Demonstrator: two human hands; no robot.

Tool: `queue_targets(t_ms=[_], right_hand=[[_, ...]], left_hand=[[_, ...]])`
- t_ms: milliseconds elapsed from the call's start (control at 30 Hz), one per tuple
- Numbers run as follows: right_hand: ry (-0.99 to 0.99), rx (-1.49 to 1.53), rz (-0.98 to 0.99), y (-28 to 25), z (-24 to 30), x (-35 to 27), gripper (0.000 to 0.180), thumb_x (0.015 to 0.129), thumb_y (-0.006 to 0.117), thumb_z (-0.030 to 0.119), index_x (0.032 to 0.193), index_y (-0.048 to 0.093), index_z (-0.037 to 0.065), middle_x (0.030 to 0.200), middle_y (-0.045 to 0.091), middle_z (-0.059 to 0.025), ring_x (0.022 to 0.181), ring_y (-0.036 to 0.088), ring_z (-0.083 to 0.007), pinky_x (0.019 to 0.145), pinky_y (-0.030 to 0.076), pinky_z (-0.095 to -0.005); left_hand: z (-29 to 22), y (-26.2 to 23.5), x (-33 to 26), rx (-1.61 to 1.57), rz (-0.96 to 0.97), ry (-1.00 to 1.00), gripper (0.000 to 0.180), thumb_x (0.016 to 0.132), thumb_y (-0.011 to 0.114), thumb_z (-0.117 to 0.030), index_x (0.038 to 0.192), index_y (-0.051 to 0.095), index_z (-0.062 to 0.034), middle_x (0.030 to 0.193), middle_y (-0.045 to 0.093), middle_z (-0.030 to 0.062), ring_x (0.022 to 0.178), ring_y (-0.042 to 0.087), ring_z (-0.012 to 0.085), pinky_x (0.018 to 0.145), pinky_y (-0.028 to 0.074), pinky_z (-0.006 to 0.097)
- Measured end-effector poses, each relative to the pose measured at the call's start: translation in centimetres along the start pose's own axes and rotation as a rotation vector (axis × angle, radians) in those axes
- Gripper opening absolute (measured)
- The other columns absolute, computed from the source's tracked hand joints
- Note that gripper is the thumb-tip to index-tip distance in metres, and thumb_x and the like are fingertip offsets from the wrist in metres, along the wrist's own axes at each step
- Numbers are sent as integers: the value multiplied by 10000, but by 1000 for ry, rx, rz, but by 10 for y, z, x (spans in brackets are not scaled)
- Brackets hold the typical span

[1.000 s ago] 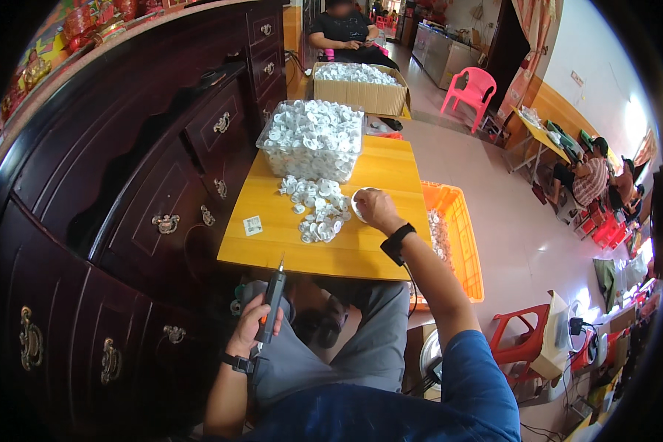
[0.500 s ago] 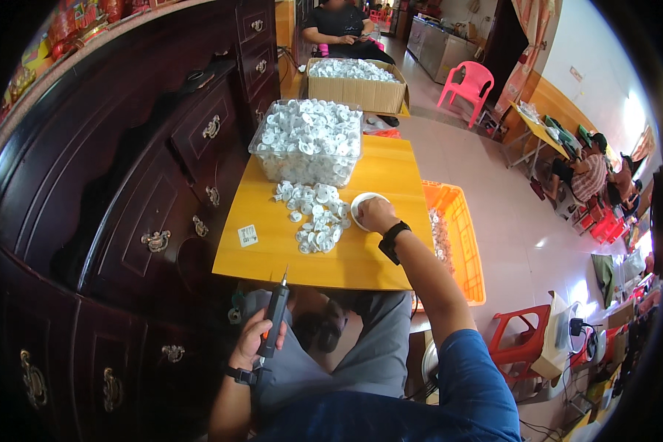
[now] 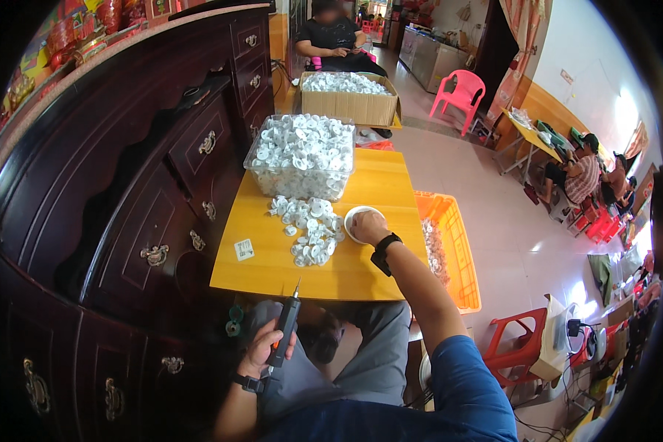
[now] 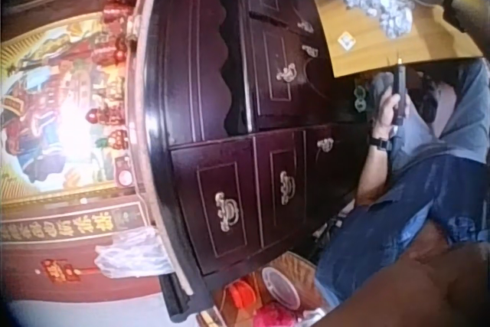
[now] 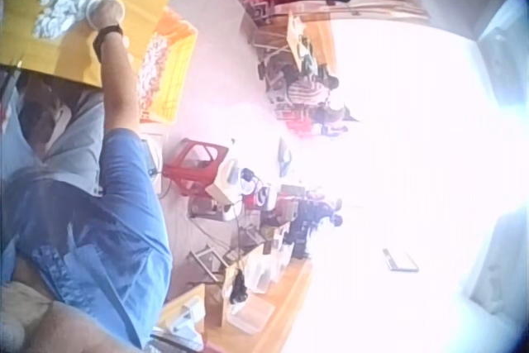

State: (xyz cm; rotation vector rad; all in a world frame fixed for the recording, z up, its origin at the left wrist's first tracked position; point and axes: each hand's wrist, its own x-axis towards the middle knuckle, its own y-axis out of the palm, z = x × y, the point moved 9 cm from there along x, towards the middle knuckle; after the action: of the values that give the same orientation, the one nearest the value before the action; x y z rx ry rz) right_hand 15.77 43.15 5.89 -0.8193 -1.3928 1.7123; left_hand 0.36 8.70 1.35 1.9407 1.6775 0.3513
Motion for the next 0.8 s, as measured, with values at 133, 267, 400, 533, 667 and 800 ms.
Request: queue_targets(t_ms=[133, 267, 400, 533, 667, 800], right_hand=[[9, -77, -1, 8, -10, 6, 247, 851, 605, 297, 950, 729, 107, 970, 719, -157, 923, 687, -332, 808, 544, -443], [27, -7, 6, 8, -8, 4, 262, 859, 605, 323, 947, 730, 110, 977, 719, -156, 929, 687, -334, 811, 543, -440], [33, 16, 9, 8, -9, 2, 275, 865, 618, 345, 949, 725, 106, 981, 715, -170, 927, 685, -340, 810, 539, -445], [-16, 31, -31, -1, -5, -3, 319, 896, 604, 318, 1029, 690, 40, 960, 713, -204, 931, 686, -365, 812, 539, -469], [11, 83, -133, -18, -2, -8, 243, 900, 622, 245, 1009, 657, 31, 925, 705, -207, 900, 681, -375, 794, 536, -475], [-68, 384, -393, -50, 7, -27, 188, 902, 642, 221, 931, 644, 35, 851, 692, -212, 797, 673, -389, 709, 524, -470]], left_hand=[[4, -1, 4, 17, 0, -11, 495, 915, 526, -303, 1322, 477, -27, 895, 600, 99, 697, 599, 173, 631, 522, 301], [2, 0, 3, -15, -5, -27, 342, 933, 501, -245, 1218, 504, -55, 904, 603, 90, 719, 609, 174, 648, 532, 307], [5, -1, 5, -34, 11, -24, 357, 933, 514, -257, 1224, 504, -50, 901, 608, 88, 712, 608, 173, 643, 531, 307], [5, 2, 6, -47, -2, -42, 363, 932, 525, -264, 1224, 509, -49, 899, 610, 86, 706, 607, 171, 639, 529, 305], [5, 3, 7, -38, 4, -39, 359, 932, 524, -262, 1221, 511, -49, 900, 611, 86, 707, 607, 171, 637, 527, 305], [8, 1, 9, -14, 14, -41, 353, 937, 518, -258, 1219, 509, -46, 902, 612, 87, 712, 610, 172, 634, 525, 306]])
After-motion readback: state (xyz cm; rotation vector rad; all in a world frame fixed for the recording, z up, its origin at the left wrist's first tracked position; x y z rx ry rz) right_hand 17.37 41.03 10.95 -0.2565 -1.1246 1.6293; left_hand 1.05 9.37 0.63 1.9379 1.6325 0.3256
